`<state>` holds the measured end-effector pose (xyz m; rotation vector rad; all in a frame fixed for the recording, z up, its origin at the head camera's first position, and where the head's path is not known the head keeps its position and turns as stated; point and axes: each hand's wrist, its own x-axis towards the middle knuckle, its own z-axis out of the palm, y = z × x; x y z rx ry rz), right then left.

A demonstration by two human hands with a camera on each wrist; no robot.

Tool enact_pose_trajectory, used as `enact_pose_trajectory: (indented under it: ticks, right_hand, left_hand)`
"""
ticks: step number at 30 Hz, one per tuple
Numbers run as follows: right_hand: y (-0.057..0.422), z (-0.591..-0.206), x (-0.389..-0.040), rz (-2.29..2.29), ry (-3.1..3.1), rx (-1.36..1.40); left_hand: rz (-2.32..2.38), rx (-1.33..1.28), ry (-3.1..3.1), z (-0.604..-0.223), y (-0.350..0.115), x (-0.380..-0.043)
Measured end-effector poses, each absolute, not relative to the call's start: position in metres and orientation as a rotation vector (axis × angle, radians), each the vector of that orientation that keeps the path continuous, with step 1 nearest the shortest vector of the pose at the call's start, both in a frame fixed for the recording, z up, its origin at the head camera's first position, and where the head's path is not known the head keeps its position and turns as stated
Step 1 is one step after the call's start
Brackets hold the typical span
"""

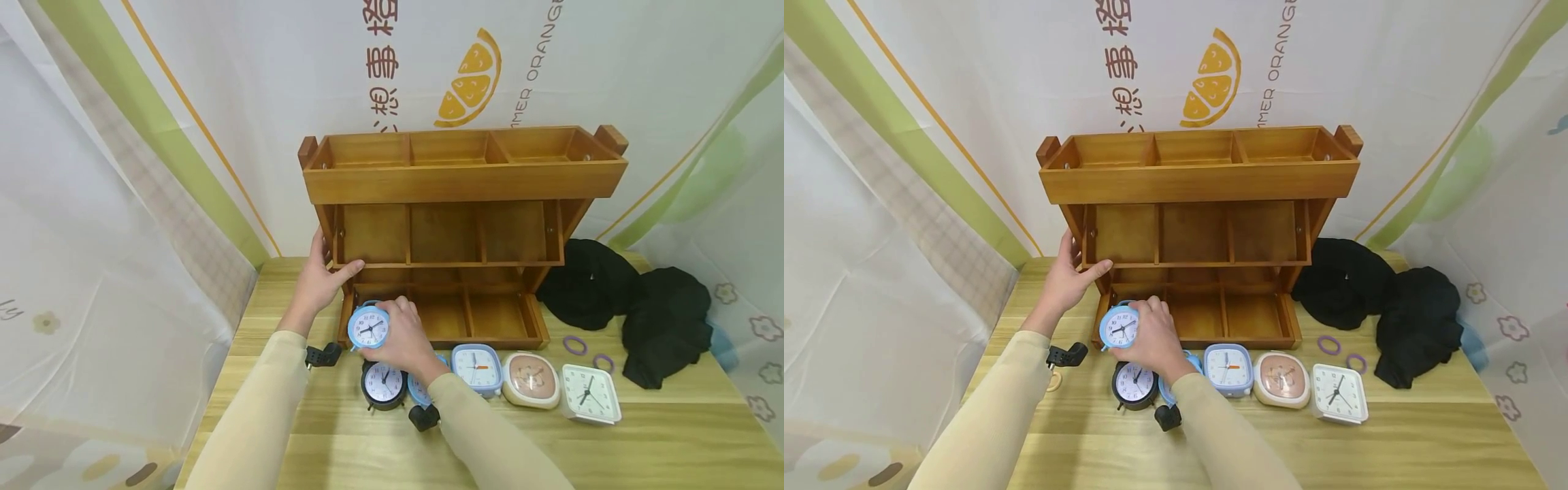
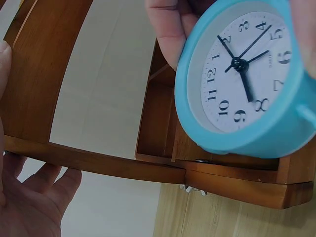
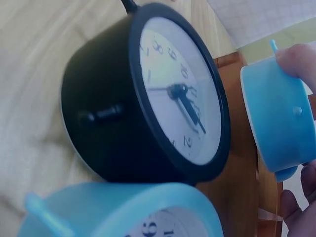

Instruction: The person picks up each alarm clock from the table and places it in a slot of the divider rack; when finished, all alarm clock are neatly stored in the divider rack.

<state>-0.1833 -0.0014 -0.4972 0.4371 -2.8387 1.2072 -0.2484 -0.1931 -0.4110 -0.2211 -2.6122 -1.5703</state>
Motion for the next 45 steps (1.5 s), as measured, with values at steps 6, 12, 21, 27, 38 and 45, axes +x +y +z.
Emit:
enact_pose_trajectory:
  ticks: [6,12,21,27,38,45]
  right_hand:
    - [0.000,-0.501,-0.192,1.193,-2.832,0.413]
    - [0.003,-0.499,-0.201,1.179,-2.823,0.414]
    - [0.007,-0.499,-0.214,1.111,-2.855,0.399]
    - [0.011,-0.499,-0.218,1.088,-2.904,0.355]
    - [0.013,-0.507,-0.221,1.079,-2.995,0.351]
    - [0.012,-0.511,-0.225,1.067,-3.022,0.351]
  left_hand:
    - [-1.563,-0.211,-2.614,-0.410,-0.194,-0.248]
    - [-1.583,-0.215,-2.602,-0.411,-0.193,-0.248]
    - [-1.562,-0.270,-2.606,-0.414,-0.192,-0.249]
    - [-1.570,-0.347,-2.579,-0.413,-0.190,-0.253]
    - [-1.656,-0.343,-2.562,-0.414,-0.192,-0.253]
    - [-1.710,-0.305,-2.598,-0.406,-0.189,-0.250]
